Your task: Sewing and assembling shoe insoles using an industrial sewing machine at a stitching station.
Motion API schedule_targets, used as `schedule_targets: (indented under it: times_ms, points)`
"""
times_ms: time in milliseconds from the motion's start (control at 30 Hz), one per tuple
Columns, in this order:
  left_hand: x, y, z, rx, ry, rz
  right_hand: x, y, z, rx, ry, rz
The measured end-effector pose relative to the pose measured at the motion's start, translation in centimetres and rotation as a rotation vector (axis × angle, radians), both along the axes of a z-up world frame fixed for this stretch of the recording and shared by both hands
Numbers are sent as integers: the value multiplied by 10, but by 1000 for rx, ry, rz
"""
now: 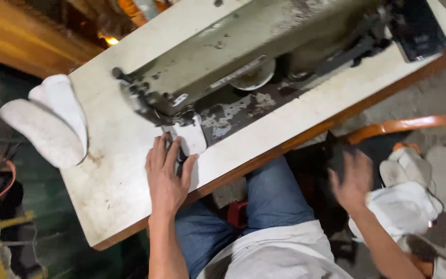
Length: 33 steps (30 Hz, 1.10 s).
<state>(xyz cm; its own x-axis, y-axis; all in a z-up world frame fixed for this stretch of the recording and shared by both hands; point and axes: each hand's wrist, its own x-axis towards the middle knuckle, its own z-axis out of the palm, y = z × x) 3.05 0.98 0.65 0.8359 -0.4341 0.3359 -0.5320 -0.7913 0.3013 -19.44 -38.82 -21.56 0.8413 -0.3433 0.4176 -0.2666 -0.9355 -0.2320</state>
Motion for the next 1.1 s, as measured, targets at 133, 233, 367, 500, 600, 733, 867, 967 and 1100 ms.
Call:
schedule_targets:
  times_ms: [133, 233, 367, 500, 600, 733, 867, 967, 1100]
  points:
    - [2, 3, -1, -20, 51, 43, -134, -53, -129, -150, 211, -262]
    - [5, 5, -2, -30, 44, 50, -183, -52, -131, 67, 249, -452]
    - [6, 7, -4, -36, 57, 24, -178, -53, -140, 377, 332, -729]
    - [8, 7, -5, -27, 49, 12, -172, -64, -137, 432, 410, -901]
    - [9, 7, -5, -29, 33, 9, -177, -85, -151, 440, 393, -1026]
    - [13, 9, -4, -28, 34, 0, -166, -98, -138, 744, 348, -1371]
    - [15, 10, -5, -34, 16, -1, -211, -116, -202, 220, 115, -1267]
    - [16, 11, -5, -39, 17, -4, -218, -139, -243, 92, 108, -1382]
    - [16, 12, -6, -32, 10, 4, -212, -161, -248, 201, -58, -1604]
